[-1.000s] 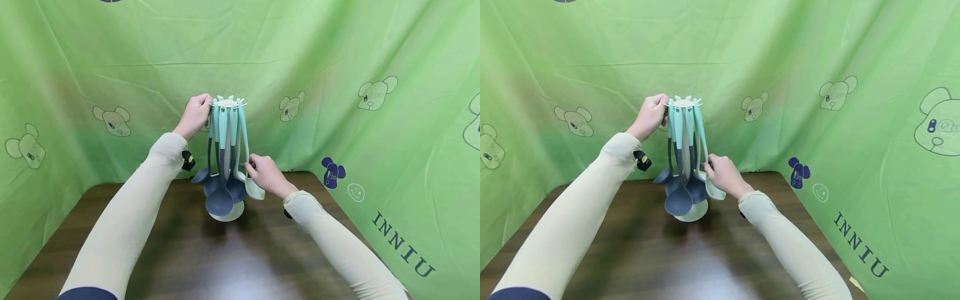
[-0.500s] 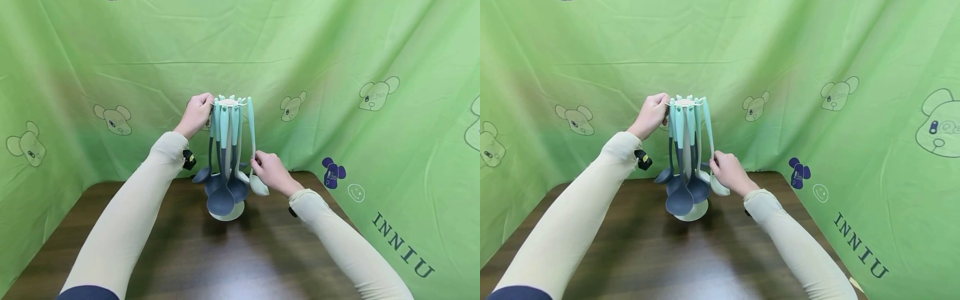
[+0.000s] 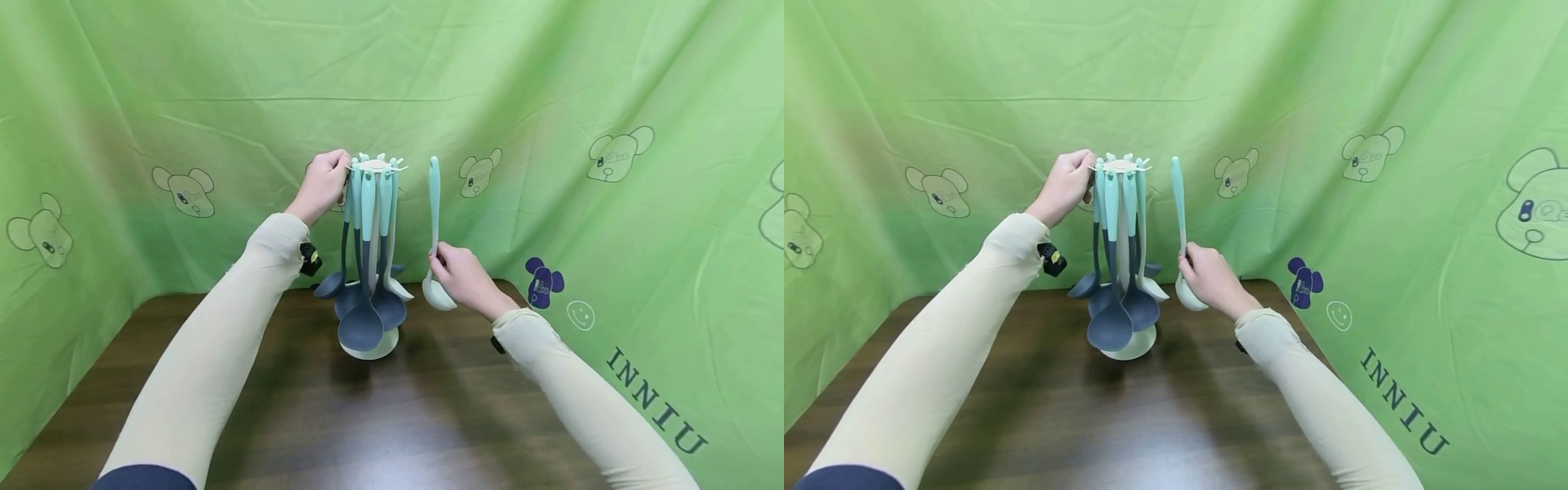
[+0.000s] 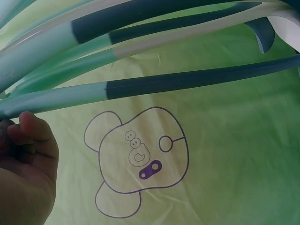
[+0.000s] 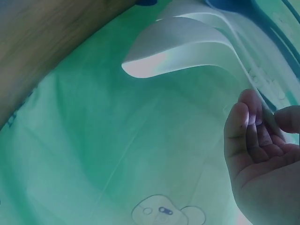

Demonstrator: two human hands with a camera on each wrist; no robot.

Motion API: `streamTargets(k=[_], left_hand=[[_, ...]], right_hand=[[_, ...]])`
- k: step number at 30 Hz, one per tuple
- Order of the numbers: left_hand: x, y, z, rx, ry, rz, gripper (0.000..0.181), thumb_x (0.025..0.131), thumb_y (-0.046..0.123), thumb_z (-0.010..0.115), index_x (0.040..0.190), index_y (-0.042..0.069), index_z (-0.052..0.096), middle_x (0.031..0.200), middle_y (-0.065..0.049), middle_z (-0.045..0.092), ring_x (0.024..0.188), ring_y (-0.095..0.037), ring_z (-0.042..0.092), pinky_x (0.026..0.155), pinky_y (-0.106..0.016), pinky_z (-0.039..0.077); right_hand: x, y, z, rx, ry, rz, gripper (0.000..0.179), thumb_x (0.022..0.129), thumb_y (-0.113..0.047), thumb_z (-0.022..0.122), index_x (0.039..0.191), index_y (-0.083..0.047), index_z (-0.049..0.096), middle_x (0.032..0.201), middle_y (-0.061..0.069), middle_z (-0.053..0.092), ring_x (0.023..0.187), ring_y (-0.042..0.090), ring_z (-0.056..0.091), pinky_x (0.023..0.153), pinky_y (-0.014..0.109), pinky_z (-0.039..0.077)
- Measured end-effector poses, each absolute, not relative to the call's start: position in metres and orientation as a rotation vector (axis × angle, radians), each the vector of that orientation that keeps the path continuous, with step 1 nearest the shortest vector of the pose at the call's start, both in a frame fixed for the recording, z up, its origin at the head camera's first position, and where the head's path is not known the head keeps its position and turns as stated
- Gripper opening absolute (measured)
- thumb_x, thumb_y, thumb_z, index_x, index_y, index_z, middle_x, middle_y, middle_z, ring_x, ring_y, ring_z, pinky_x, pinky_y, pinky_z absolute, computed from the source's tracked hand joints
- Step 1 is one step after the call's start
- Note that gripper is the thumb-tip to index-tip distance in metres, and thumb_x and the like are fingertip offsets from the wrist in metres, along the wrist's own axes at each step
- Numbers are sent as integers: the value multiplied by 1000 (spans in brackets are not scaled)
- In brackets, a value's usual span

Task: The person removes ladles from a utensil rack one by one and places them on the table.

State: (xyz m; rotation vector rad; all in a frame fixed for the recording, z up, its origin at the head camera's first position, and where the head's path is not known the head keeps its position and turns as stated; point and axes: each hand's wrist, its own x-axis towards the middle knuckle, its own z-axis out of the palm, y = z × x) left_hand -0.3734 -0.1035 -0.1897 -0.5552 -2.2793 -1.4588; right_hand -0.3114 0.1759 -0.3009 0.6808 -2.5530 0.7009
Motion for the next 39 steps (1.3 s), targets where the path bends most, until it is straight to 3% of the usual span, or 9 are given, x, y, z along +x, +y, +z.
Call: streamTargets(k=[4,14,20,27,34,39], left_hand=[[-373,-103,-190,-557,-2275,-1450,35,106,25,36,74,11,41,66,-3,39,55,-25,50,54,-31,46],[-374,-104,-190,-561,-2263,-1455,35,106,25,37,74,11,41,63,-2,39,55,-29,50,53,-30,45],[-375,-105,-190,-561,-2265,-1467,35,107,25,36,75,11,42,64,-2,39,54,-24,49,55,-33,48],[-375,-106,-191,-557,-2263,-1463,35,107,25,37,74,11,42,63,-2,39,60,-38,53,53,-30,46],[-375,-108,-191,-552,-2264,-1456,36,107,26,37,74,11,40,63,-2,39,55,-27,50,53,-30,45],[-375,-108,-191,-552,-2262,-1461,36,107,26,37,74,11,39,65,-2,39,59,-33,51,53,-30,45]], right_hand=[[-311,185,-303,691,-2549,674,18,104,-15,48,98,-7,64,80,6,64,64,19,52,59,33,42],[-312,206,-312,705,-2580,603,18,104,-14,50,104,-5,65,93,10,72,69,20,58,60,35,46],[-314,221,-319,680,-2604,553,17,105,-16,50,104,-7,64,91,8,70,71,20,61,63,38,50],[-318,237,-332,653,-2623,523,13,104,-13,52,103,-7,64,88,8,70,68,20,59,62,39,49],[-321,248,-343,610,-2666,522,12,102,-13,56,104,-8,67,87,10,71,65,19,58,60,39,48],[-324,258,-353,664,-2653,508,14,98,-8,61,108,-4,70,88,13,73,70,23,66,64,45,55]])
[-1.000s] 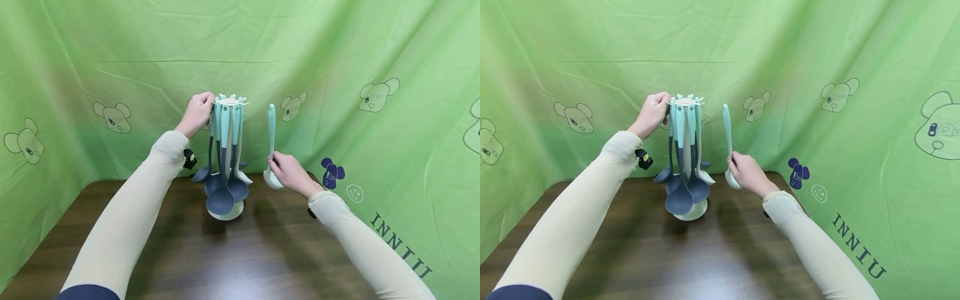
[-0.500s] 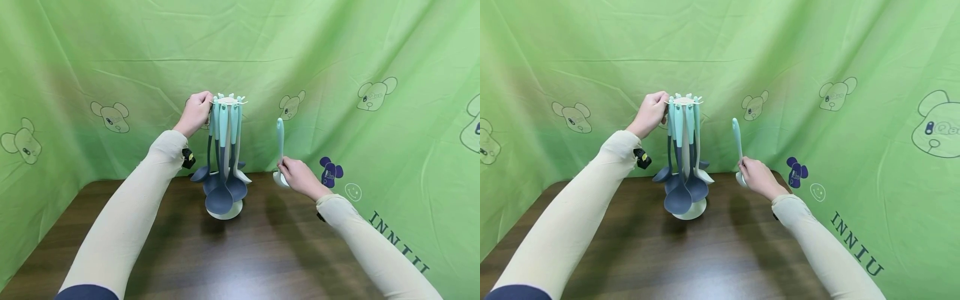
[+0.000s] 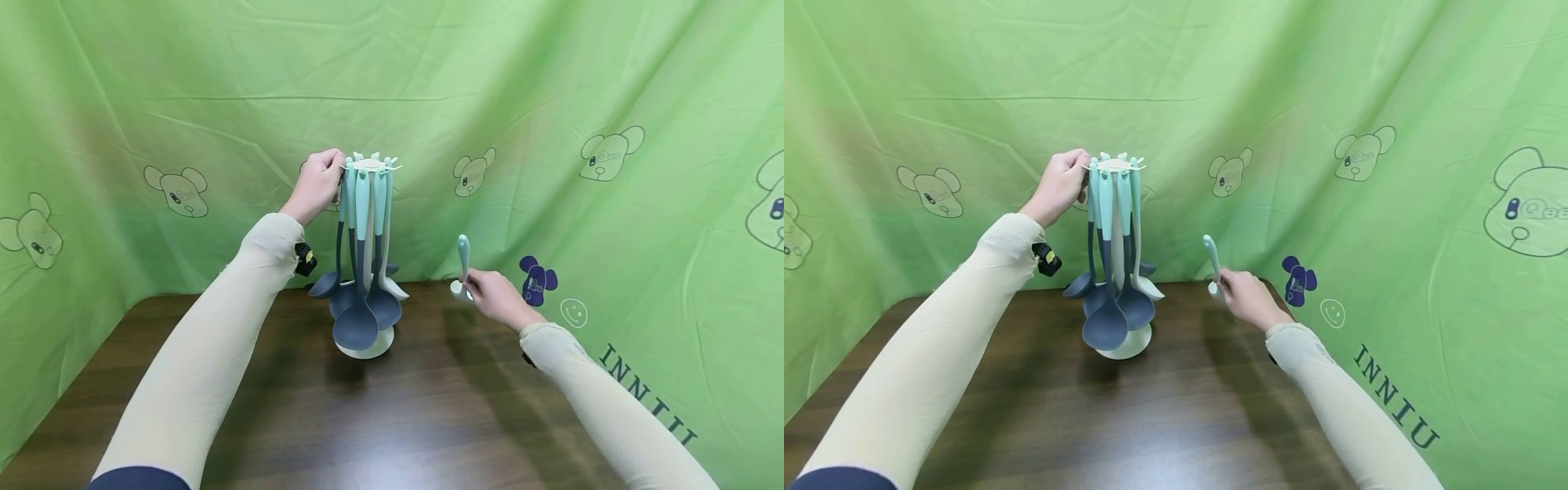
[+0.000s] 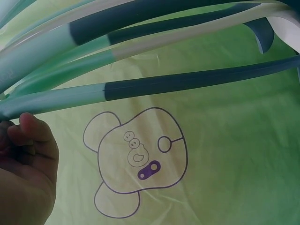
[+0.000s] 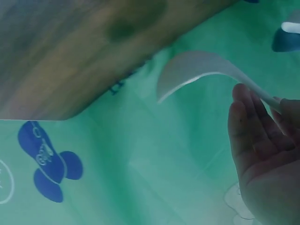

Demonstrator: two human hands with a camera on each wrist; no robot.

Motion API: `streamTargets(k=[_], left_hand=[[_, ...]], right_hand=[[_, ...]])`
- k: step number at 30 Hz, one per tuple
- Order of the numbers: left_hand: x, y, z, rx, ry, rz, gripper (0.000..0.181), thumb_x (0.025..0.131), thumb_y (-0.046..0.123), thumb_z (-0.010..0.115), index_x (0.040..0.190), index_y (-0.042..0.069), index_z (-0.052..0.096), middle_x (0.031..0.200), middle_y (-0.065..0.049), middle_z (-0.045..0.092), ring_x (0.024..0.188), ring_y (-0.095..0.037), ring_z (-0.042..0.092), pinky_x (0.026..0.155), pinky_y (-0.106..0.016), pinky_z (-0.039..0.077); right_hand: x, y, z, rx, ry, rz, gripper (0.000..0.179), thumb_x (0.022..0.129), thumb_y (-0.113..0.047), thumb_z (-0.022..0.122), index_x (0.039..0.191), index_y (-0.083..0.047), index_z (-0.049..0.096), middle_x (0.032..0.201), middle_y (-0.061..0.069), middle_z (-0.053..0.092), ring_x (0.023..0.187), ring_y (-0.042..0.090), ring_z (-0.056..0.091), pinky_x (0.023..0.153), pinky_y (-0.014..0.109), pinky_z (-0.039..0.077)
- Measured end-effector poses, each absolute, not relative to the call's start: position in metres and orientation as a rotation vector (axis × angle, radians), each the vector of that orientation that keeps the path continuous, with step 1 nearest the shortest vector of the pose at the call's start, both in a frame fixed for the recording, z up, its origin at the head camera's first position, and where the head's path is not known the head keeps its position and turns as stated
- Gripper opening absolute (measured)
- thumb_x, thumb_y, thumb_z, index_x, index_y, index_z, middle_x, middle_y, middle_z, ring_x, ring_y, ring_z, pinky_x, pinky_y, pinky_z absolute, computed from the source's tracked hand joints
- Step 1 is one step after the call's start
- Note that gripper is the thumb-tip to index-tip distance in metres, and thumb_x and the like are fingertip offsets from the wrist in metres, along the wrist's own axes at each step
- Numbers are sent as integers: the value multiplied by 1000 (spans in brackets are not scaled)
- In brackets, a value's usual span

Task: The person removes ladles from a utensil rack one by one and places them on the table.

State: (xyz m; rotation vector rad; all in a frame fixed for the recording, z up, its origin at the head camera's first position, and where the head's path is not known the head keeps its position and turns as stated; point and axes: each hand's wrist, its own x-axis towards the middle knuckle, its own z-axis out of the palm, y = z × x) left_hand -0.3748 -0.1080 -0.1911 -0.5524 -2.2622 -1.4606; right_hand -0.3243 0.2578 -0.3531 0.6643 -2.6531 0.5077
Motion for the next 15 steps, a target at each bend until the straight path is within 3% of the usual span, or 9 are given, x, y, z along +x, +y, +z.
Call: streamTargets(k=[6,10,15], left_hand=[[-375,-108,-191,-549,-2259,-1456,36,107,25,37,74,11,42,64,-2,40,54,-23,49,52,-29,45],[-375,-108,-191,-558,-2250,-1452,35,106,24,37,74,11,41,64,-2,40,51,-18,47,52,-30,44],[-375,-108,-191,-560,-2249,-1446,35,106,24,37,74,11,40,65,-3,39,52,-19,48,53,-30,45]], right_hand=[[-330,272,-369,665,-2691,451,20,93,-5,66,113,-6,71,98,16,76,76,31,71,64,46,56],[-337,281,-381,629,-2725,389,18,93,-8,67,111,-10,72,90,13,75,68,26,66,58,44,52],[-344,289,-393,629,-2703,287,12,94,-11,66,104,-14,73,84,6,73,72,26,67,65,50,55]])
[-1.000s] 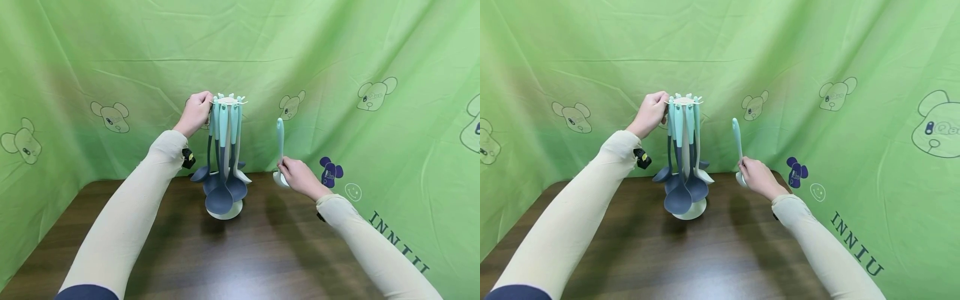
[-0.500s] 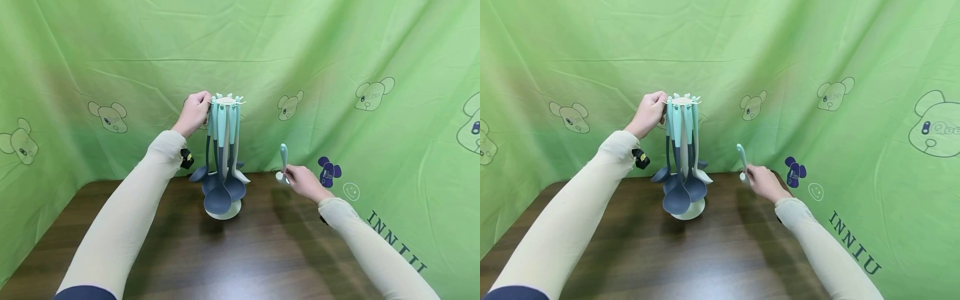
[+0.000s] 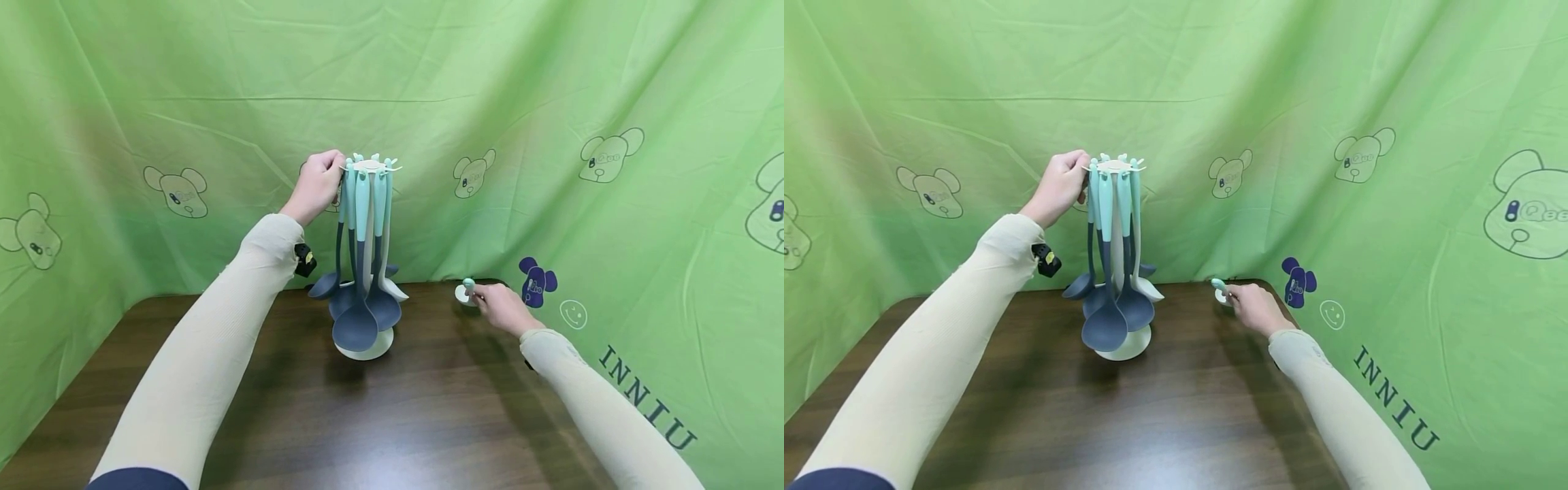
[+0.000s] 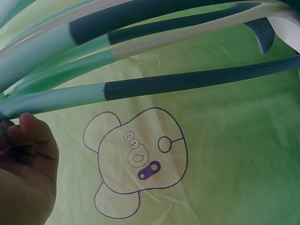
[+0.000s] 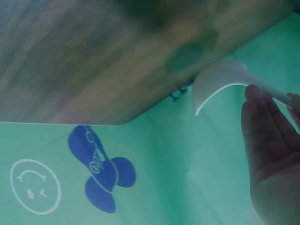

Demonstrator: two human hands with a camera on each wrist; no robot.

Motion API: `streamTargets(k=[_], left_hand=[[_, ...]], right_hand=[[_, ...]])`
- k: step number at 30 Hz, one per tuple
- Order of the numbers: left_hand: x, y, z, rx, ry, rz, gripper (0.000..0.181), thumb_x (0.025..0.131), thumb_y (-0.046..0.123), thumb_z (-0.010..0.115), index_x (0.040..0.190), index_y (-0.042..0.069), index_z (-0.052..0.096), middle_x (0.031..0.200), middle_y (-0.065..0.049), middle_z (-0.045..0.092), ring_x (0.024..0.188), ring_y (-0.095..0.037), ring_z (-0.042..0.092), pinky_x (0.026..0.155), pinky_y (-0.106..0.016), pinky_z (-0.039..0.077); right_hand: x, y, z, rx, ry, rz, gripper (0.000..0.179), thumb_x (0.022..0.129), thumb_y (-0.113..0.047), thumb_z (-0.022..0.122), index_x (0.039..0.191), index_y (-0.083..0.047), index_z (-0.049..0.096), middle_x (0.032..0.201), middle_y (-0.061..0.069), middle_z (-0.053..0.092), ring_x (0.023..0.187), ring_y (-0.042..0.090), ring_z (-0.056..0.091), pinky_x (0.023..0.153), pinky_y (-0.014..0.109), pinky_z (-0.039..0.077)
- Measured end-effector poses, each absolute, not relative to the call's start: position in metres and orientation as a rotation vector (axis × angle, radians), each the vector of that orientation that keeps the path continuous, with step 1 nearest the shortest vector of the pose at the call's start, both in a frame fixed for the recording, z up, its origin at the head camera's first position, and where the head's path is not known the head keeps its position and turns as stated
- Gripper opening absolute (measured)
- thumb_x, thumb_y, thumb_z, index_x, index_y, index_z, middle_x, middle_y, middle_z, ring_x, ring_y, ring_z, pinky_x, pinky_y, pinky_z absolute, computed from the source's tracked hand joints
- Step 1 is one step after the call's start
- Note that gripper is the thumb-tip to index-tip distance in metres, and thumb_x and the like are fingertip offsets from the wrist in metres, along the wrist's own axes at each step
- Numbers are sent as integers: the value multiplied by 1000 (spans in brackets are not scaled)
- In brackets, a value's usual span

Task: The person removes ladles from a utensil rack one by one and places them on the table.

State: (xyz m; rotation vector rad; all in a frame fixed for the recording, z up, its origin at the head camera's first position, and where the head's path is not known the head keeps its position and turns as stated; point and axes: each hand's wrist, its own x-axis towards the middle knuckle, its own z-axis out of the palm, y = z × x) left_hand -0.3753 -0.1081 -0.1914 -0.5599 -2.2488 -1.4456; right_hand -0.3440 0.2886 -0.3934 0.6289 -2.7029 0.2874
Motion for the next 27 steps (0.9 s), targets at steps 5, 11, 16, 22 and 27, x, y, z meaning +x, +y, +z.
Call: streamTargets(k=[5,11,16,22,27], left_hand=[[-375,-108,-191,-562,-2242,-1439,35,106,23,37,73,11,40,63,-2,40,50,-17,47,51,-29,43],[-373,-107,-191,-551,-2241,-1443,34,105,22,37,72,11,40,61,0,40,49,-16,46,51,-28,40],[-374,-107,-192,-551,-2247,-1455,34,105,22,37,72,11,39,61,0,39,52,-22,48,51,-29,41],[-375,-108,-191,-552,-2250,-1466,35,106,23,36,73,11,39,63,-1,40,51,-18,47,52,-30,42],[-375,-108,-191,-551,-2255,-1471,35,106,24,36,74,11,40,64,-1,40,55,-25,49,53,-30,43]], right_hand=[[-347,294,-402,648,-2698,216,12,92,-9,67,101,-14,73,83,9,71,70,28,66,63,52,54],[-350,300,-416,779,-2670,134,15,92,-7,66,102,-17,71,78,6,68,71,27,66,64,50,54],[-350,302,-427,837,-2649,88,12,92,-9,67,97,-20,68,70,0,63,64,23,63,59,47,52],[-347,303,-434,901,-2637,5,11,89,-8,70,95,-16,66,78,0,69,65,26,66,58,47,53],[-346,302,-442,936,-2639,-92,9,91,-11,69,91,-14,60,77,-1,65,62,25,64,56,45,52]])
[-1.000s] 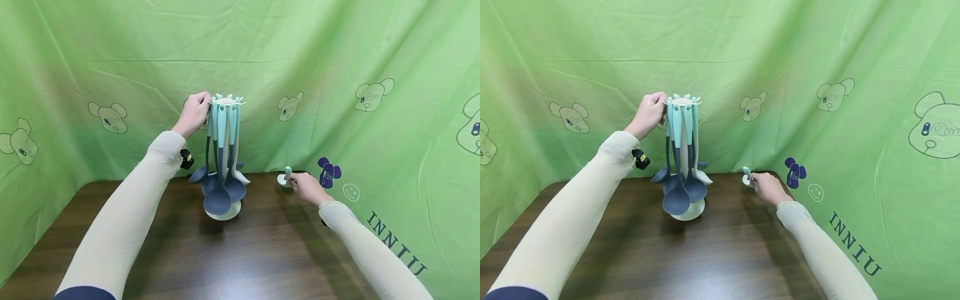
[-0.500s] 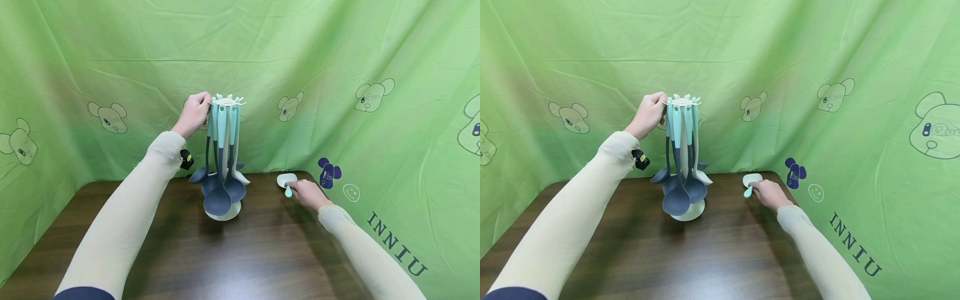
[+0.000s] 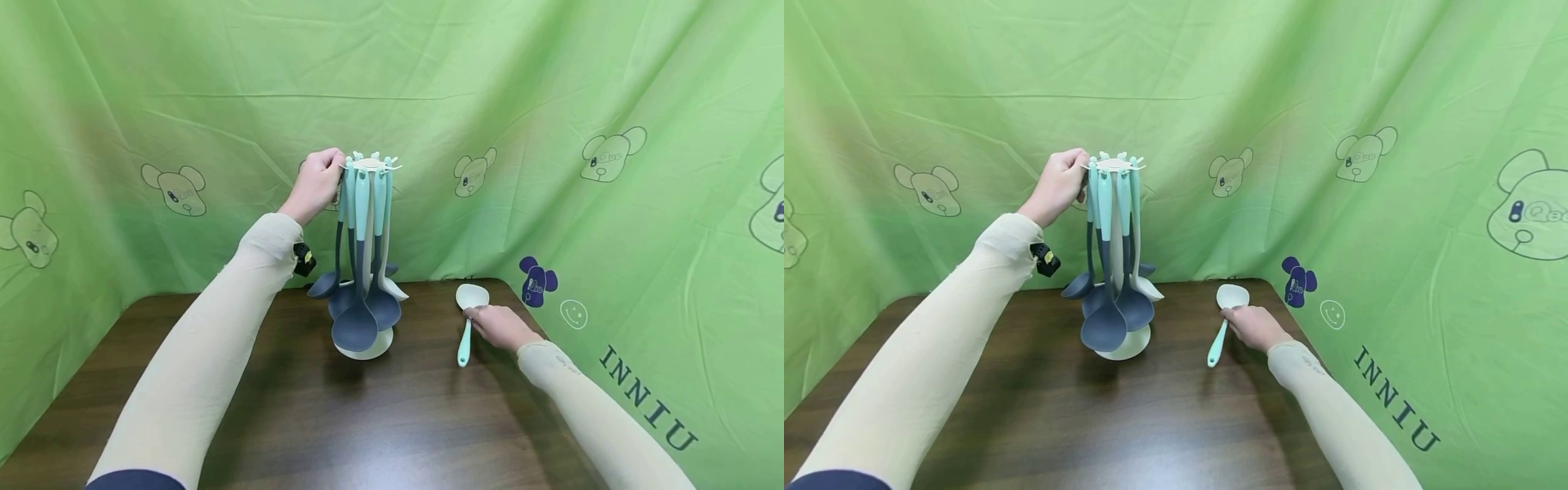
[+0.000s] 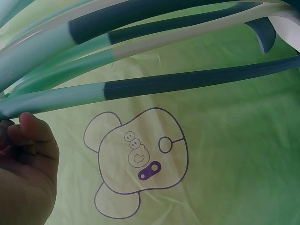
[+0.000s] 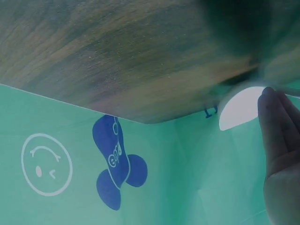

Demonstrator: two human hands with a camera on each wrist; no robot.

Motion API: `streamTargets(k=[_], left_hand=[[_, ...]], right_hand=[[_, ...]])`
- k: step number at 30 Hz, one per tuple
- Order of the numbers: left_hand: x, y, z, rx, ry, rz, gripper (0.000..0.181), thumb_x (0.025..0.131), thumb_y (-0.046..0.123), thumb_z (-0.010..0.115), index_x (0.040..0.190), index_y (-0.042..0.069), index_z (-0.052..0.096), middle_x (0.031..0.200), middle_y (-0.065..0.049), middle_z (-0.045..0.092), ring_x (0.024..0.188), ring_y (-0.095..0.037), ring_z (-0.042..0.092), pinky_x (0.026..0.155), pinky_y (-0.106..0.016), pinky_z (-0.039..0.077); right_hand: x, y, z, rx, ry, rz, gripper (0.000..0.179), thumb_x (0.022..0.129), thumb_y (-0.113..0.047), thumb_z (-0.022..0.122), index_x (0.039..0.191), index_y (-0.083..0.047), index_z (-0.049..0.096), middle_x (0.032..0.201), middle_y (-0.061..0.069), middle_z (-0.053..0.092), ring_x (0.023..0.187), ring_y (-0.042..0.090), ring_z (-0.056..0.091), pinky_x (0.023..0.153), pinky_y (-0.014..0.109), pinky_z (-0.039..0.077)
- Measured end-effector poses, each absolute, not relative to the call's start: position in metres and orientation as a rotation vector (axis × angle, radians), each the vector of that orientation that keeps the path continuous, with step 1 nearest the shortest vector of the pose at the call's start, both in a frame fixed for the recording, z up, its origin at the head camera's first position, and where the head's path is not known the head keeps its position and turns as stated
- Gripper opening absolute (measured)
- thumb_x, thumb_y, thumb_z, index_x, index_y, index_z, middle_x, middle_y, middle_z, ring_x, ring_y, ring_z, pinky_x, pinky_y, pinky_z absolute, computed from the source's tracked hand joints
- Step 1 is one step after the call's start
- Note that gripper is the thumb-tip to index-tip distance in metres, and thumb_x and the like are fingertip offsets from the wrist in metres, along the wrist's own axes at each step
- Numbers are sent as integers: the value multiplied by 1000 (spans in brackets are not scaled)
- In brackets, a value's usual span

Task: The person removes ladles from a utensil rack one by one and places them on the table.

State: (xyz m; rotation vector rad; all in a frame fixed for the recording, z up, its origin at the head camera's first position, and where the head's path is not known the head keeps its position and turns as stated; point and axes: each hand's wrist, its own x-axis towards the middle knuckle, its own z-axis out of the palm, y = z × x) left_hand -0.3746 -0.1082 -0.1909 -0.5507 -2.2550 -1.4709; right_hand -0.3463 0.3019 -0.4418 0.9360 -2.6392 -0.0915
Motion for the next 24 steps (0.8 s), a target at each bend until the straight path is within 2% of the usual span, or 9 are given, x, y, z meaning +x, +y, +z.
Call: streamTargets(k=[6,13,24], left_hand=[[-374,-108,-191,-550,-2253,-1465,36,106,25,37,74,11,39,64,-1,39,54,-22,48,53,-30,43],[-375,-108,-192,-556,-2254,-1475,36,107,25,36,74,11,39,64,-1,39,53,-19,46,53,-29,42],[-376,-108,-192,-549,-2255,-1468,35,106,25,36,74,11,39,64,-1,39,55,-27,50,52,-30,44]], right_hand=[[-344,301,-448,1005,-2602,-182,15,91,-14,71,84,-16,58,75,-1,59,58,22,60,54,41,52],[-341,301,-453,1028,-2589,-269,19,88,-16,75,82,-17,57,77,-1,60,57,21,60,53,41,52],[-343,300,-455,953,-2686,-234,12,88,-11,70,85,-16,60,76,1,60,58,22,59,53,44,51]])
